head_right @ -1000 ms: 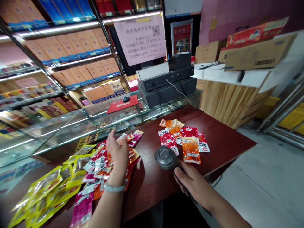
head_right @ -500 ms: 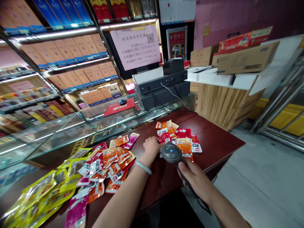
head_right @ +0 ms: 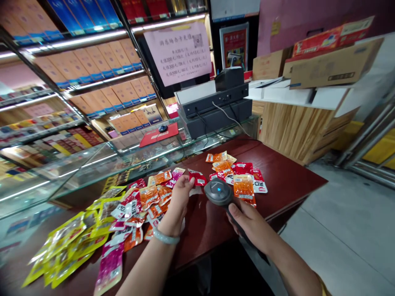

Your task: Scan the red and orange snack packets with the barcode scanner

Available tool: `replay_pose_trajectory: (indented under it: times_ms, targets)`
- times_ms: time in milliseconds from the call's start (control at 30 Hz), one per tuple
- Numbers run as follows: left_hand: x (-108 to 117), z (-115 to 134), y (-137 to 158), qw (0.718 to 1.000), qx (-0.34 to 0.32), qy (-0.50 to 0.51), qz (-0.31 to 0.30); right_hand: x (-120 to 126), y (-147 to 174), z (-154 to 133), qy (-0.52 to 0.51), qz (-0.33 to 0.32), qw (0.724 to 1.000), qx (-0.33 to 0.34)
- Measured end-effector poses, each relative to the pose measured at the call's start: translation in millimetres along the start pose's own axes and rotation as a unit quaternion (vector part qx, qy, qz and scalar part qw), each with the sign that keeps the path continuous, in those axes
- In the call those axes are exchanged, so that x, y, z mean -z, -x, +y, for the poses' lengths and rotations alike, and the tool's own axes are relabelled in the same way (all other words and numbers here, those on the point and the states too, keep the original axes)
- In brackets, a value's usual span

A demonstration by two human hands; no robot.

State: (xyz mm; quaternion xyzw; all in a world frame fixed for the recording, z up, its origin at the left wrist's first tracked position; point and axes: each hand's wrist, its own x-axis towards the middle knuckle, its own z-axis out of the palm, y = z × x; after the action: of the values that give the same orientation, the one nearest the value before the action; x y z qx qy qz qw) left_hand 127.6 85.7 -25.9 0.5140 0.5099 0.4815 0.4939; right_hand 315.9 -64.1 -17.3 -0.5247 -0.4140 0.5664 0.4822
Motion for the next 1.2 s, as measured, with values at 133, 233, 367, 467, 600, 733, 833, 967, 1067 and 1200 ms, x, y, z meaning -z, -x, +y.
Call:
replay_pose_trajectory:
  times_ms: [133, 233, 367, 467, 600, 733, 833, 967, 1067, 1200]
  targets:
    - [26.1, 3.0, 14.2, 0.999, -0.020, 0.022, 0.018, -17.8, -4.8, 0.2, -0.017, -0.042, 0.999, -0.012]
    - [44.6, -2.2, 20.7, 0.999, -0.019, 0.027, 0.033, -28.6, -6.3, -0.1, -0.001, -0.080, 0.997, -0.020]
    - [81.1, -9.0, 23.3, 0.996, -0.020, 0.002, 0.083, -38.0, -8.1, -0.4, 0.019, -0.120, 0.993, 0.000]
    - [119.3, -4.9, 22.1, 0.977, -0.048, -0.100, 0.180, -39.9, -9.8, 4.0, 0.024, -0.153, 0.988, 0.019]
    - [141.6, 7.6, 18.2, 0.850, -0.113, -0.338, 0.388, -33.8, -9.5, 12.2, 0.019, -0.168, 0.985, 0.020]
    - [92.0, 8.8, 17.6, 0.849, -0.175, -0.445, 0.225, -21.9, -5.3, 13.9, 0.026, -0.133, 0.991, 0.018]
    - [30.8, 1.5, 18.5, 0.852, -0.174, -0.492, 0.042, -11.1, -0.3, 11.5, 0.035, -0.093, 0.995, 0.009]
    - [-34.3, -6.4, 16.5, 0.783, -0.151, -0.602, -0.032, 4.5, 6.5, 11.0, 0.043, -0.028, 0.999, -0.004]
    - [-58.3, -8.0, 13.8, 0.761, -0.151, -0.629, -0.049, 14.1, 9.9, 13.5, 0.021, 0.007, 1.000, -0.021]
    - [-59.8, -5.2, 15.3, 0.774, -0.139, -0.616, -0.054, 21.0, 10.9, 15.4, -0.002, 0.036, 0.999, -0.025]
